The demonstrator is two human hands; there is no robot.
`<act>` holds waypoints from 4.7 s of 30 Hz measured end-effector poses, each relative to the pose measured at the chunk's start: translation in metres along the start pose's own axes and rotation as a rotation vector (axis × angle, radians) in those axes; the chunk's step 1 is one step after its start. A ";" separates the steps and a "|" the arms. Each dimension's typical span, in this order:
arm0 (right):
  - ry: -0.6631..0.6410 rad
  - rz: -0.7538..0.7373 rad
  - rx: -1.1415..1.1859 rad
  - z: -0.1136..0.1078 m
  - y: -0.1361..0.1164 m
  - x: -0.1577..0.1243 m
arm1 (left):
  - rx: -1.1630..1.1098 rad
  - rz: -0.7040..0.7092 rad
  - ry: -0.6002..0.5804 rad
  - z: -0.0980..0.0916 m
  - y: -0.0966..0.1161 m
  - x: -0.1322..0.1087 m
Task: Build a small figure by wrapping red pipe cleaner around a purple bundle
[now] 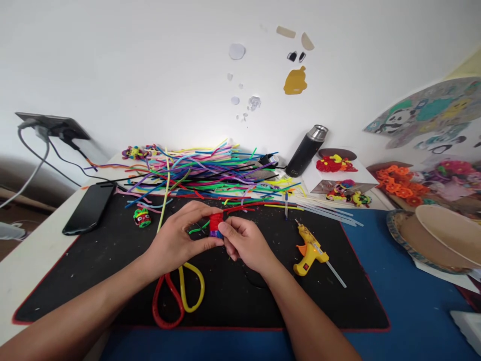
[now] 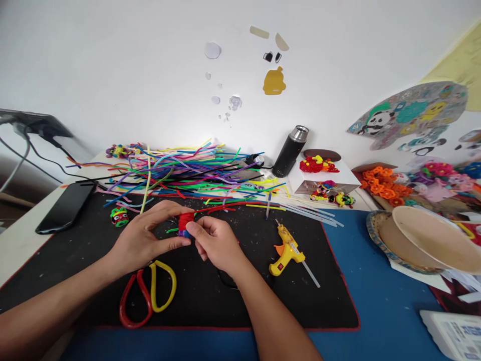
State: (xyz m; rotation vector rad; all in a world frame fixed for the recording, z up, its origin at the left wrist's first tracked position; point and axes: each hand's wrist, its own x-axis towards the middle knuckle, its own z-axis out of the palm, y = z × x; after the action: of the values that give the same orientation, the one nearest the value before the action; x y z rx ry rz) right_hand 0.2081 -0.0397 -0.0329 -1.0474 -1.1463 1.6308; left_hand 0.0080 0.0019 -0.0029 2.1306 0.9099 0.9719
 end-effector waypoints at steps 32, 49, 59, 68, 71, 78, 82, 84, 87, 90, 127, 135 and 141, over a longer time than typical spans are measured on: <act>0.117 0.008 -0.086 0.002 0.020 0.008 | 0.223 0.128 -0.158 0.007 -0.037 -0.002; 0.139 -0.015 0.072 0.005 0.005 0.005 | 0.053 -0.029 -0.046 0.005 -0.020 -0.002; 0.130 -0.051 0.104 0.008 0.001 0.001 | -0.057 -0.056 0.041 0.009 -0.007 -0.010; 0.037 -0.022 0.229 0.012 0.007 0.002 | -0.089 -0.020 0.122 0.014 0.002 -0.014; -0.015 0.025 0.242 0.013 0.011 0.002 | -0.135 -0.011 0.152 0.017 0.004 -0.016; -0.078 0.076 0.318 0.013 0.013 0.002 | -0.340 -0.123 0.210 0.033 0.005 -0.019; -0.007 0.042 0.300 0.009 0.011 0.002 | -0.427 -0.216 0.164 0.035 0.006 -0.017; 0.037 0.012 0.263 0.006 0.008 0.002 | -0.470 -0.254 0.103 0.032 0.006 -0.014; 0.077 -0.033 0.160 -0.001 0.001 0.002 | -0.557 -0.311 0.003 0.023 0.004 -0.008; 0.101 -0.063 0.057 -0.007 -0.004 0.001 | -0.631 -0.403 -0.076 0.016 0.003 -0.002; 0.190 -0.060 0.030 -0.010 -0.006 0.003 | -0.257 -0.257 0.041 0.010 -0.002 -0.001; 0.158 -0.119 -0.091 -0.005 -0.003 0.001 | -0.206 -0.290 -0.042 0.009 0.000 0.000; 0.203 -0.148 -0.183 0.000 -0.003 -0.001 | -0.168 -0.245 -0.099 0.006 -0.008 0.003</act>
State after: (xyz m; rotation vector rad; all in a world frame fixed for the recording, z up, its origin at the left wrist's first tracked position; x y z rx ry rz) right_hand 0.2091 -0.0404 -0.0297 -1.1853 -1.2210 1.2919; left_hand 0.0120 0.0069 -0.0107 1.8590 0.9773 0.7827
